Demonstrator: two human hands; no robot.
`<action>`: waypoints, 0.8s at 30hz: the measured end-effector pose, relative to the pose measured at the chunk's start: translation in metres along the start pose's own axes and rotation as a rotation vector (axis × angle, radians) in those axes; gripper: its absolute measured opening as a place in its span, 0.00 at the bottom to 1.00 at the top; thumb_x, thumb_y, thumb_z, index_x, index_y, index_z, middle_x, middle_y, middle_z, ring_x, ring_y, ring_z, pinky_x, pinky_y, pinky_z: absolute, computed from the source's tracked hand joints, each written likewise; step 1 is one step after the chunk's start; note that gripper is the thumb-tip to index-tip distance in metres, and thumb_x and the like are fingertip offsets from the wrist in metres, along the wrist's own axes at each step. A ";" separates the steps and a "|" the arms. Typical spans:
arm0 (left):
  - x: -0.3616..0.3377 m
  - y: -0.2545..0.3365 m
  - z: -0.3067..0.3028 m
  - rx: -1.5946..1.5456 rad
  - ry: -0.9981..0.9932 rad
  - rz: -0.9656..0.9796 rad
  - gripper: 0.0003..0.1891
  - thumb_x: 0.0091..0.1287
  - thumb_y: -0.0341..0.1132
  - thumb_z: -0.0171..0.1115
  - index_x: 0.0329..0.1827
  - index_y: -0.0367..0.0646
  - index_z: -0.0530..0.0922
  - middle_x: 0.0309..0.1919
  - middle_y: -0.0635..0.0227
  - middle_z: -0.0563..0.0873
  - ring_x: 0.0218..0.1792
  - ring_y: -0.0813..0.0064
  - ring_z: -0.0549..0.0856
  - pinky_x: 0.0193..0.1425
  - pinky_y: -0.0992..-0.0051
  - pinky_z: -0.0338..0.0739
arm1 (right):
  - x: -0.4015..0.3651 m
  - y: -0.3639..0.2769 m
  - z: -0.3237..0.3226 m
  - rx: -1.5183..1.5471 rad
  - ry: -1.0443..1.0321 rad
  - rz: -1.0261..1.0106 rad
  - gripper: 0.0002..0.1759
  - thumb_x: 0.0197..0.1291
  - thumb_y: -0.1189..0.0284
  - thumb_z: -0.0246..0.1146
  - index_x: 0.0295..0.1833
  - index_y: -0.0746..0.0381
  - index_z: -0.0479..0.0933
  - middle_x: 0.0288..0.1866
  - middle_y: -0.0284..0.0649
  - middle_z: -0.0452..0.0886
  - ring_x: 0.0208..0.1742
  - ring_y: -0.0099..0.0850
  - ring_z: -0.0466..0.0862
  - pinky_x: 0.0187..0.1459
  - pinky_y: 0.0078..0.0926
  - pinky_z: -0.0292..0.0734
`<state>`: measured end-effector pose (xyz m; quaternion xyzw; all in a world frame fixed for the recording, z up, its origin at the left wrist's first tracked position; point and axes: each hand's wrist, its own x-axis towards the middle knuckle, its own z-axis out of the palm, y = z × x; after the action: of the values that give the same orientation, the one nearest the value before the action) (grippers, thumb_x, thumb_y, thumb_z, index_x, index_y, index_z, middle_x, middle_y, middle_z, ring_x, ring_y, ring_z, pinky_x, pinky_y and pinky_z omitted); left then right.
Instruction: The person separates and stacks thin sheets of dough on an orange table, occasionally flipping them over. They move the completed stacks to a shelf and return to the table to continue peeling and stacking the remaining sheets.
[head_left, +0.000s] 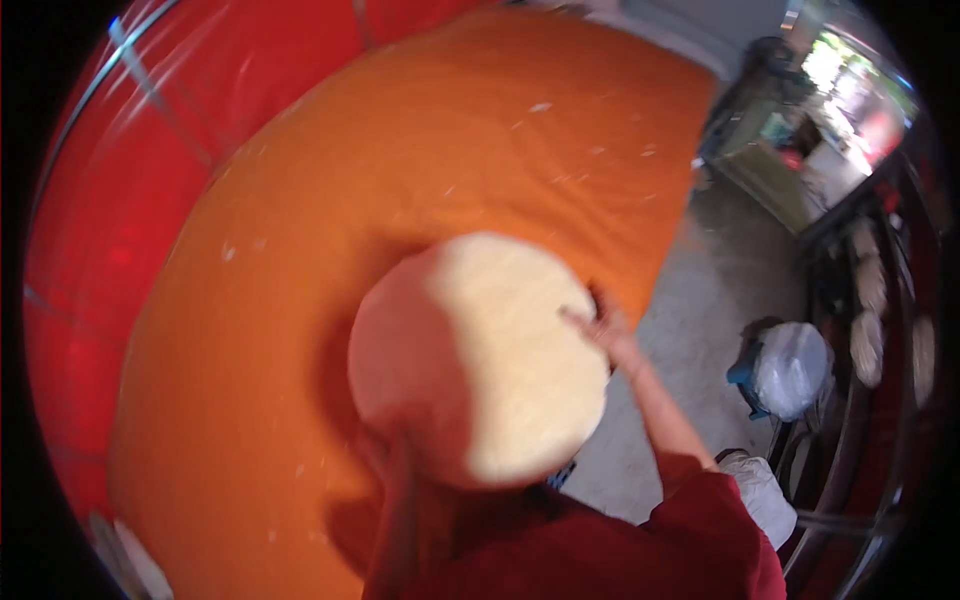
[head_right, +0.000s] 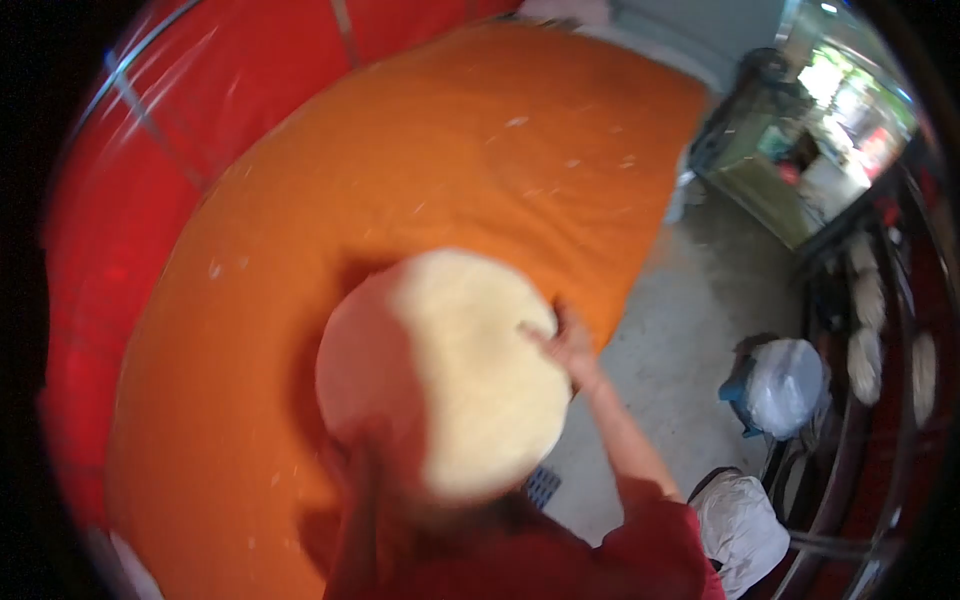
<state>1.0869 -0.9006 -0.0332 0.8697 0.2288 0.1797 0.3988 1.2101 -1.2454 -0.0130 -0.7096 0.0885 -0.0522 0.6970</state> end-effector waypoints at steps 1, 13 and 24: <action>0.005 -0.001 0.002 -0.137 -0.075 -0.052 0.27 0.49 0.43 0.60 0.47 0.33 0.67 0.43 0.52 0.72 0.47 0.61 0.70 0.50 0.65 0.65 | 0.003 0.030 -0.002 -0.158 0.045 -0.098 0.42 0.37 0.68 0.70 0.57 0.71 0.58 0.56 0.51 0.64 0.58 0.35 0.65 0.57 0.29 0.61; 0.052 0.040 -0.038 -0.985 -0.736 -0.617 0.29 0.49 0.29 0.60 0.55 0.34 0.62 0.50 0.59 0.71 0.49 0.66 0.72 0.51 0.69 0.69 | 0.051 -0.006 -0.002 -0.210 -0.254 0.412 0.44 0.28 0.63 0.74 0.53 0.71 0.65 0.49 0.48 0.72 0.50 0.36 0.72 0.49 0.27 0.68; -0.004 -0.035 0.053 -0.992 -0.444 -0.083 0.14 0.62 0.30 0.48 0.48 0.31 0.71 0.44 0.63 0.77 0.47 0.76 0.74 0.56 0.74 0.66 | 0.048 0.001 -0.025 0.079 -0.336 0.385 0.28 0.40 0.76 0.61 0.51 0.70 0.65 0.44 0.51 0.73 0.42 0.40 0.76 0.40 0.33 0.74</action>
<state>1.1011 -0.9148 -0.0929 0.5843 0.0609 0.0624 0.8068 1.2522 -1.2789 -0.0158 -0.6507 0.1029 0.1969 0.7261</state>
